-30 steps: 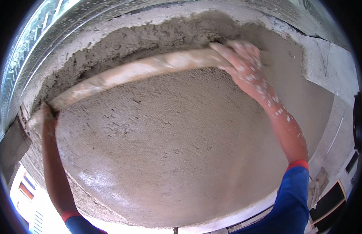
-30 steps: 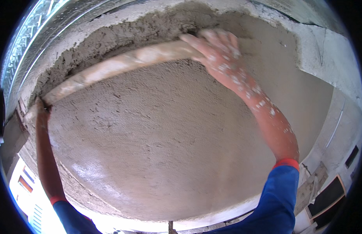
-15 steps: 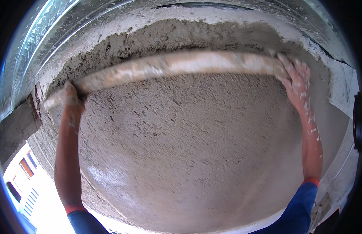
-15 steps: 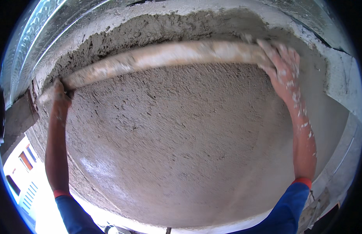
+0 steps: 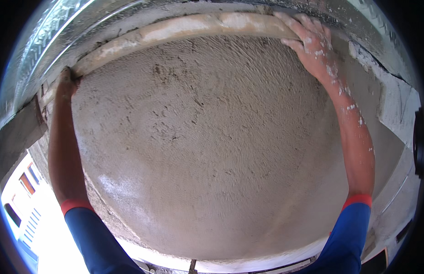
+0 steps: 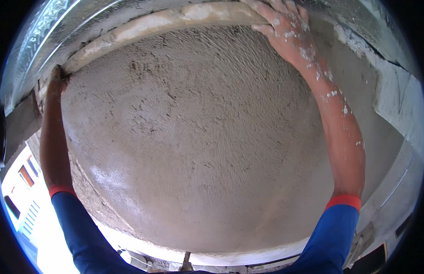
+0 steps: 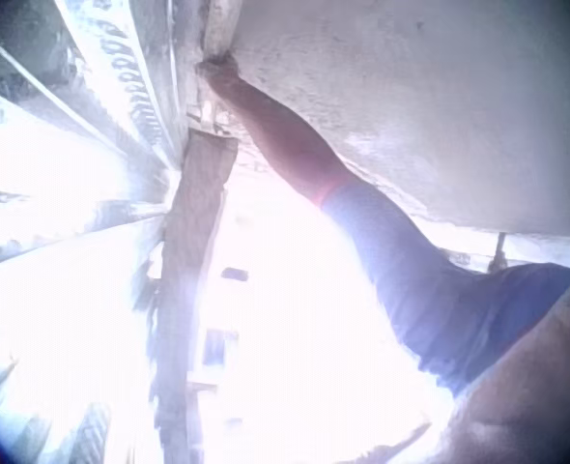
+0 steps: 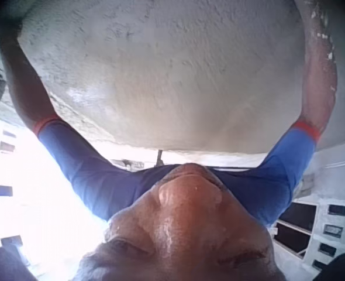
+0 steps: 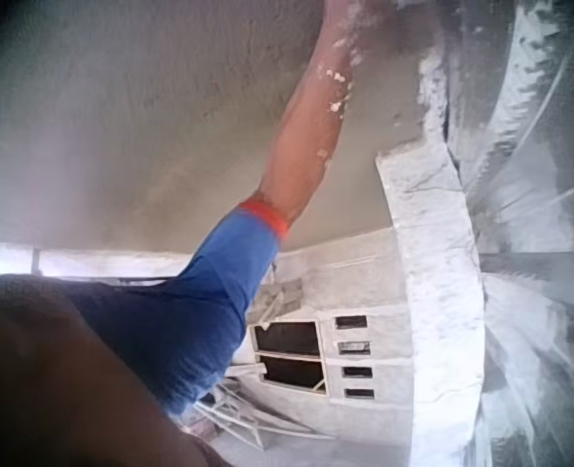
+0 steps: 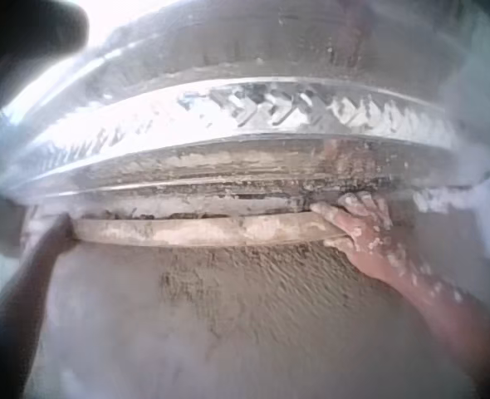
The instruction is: The person applies wet plaster to a wall using a trowel and then smooths it using a long wooden board.
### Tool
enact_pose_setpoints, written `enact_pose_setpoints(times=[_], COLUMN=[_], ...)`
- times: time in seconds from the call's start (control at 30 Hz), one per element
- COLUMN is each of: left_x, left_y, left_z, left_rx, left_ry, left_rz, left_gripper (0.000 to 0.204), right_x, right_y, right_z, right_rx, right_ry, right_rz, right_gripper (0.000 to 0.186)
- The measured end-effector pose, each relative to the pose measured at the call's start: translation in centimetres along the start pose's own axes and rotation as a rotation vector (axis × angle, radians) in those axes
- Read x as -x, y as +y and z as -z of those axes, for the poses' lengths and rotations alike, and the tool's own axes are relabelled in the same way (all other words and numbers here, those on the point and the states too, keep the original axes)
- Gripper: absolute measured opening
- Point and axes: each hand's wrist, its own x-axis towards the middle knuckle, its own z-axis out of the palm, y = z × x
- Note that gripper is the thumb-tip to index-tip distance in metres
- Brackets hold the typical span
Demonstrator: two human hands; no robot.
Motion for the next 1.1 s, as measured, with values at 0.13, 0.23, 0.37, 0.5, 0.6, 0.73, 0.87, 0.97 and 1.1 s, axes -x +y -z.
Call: enact_pose_setpoints(times=[0.13, 0.23, 0.37, 0.5, 0.6, 0.73, 0.87, 0.97, 1.1], left_x=[4.8, 5.8, 9.0, 20.7, 26.9, 28.9, 25.0, 20.0, 13.4], left_y=[-3.2, -7.5, -12.8, -18.8, -19.9, -19.3, -14.8, -9.9, -4.4], left_z=[-1.4, 0.4, 5.2, 3.2, 2.8, 4.2, 3.3, 1.0, -1.8], left_rx=[-0.002, -0.011, -0.415, -0.34, -0.245, -0.329, -0.225, -0.199, -0.102], left_ry=[-0.037, -0.071, 0.026, 0.256, 0.233, 0.207, 0.112, 0.115, 0.201], left_rz=[0.093, 0.117, 0.17, 0.156, 0.123, 0.05, 0.071, 0.104, 0.107], left_gripper=[0.039, 0.044, 0.064, 0.069, 0.057, 0.059, 0.064, 0.068, 0.056], right_x=[3.6, 7.7, 14.9, 24.0, 31.0, 34.5, 30.9, 23.8, 15.7], right_y=[0.0, -0.8, -3.1, -1.7, -1.5, -5.1, -5.9, -5.9, -5.2], right_z=[1.6, 3.4, 5.1, 6.7, 7.4, 7.1, 5.6, 5.2, 3.4], right_rx=[-0.086, -0.089, -0.072, -0.01, 0.062, -0.073, 0.116, 0.147, 0.189], right_ry=[-0.129, -0.195, -0.357, -0.452, -0.408, -0.468, -0.648, -0.556, -0.475], right_rz=[-0.076, -0.099, -0.206, -0.174, -0.185, -0.228, -0.425, -0.402, -0.384], right_gripper=[0.057, 0.056, 0.051, 0.048, 0.039, 0.048, 0.049, 0.059, 0.059])
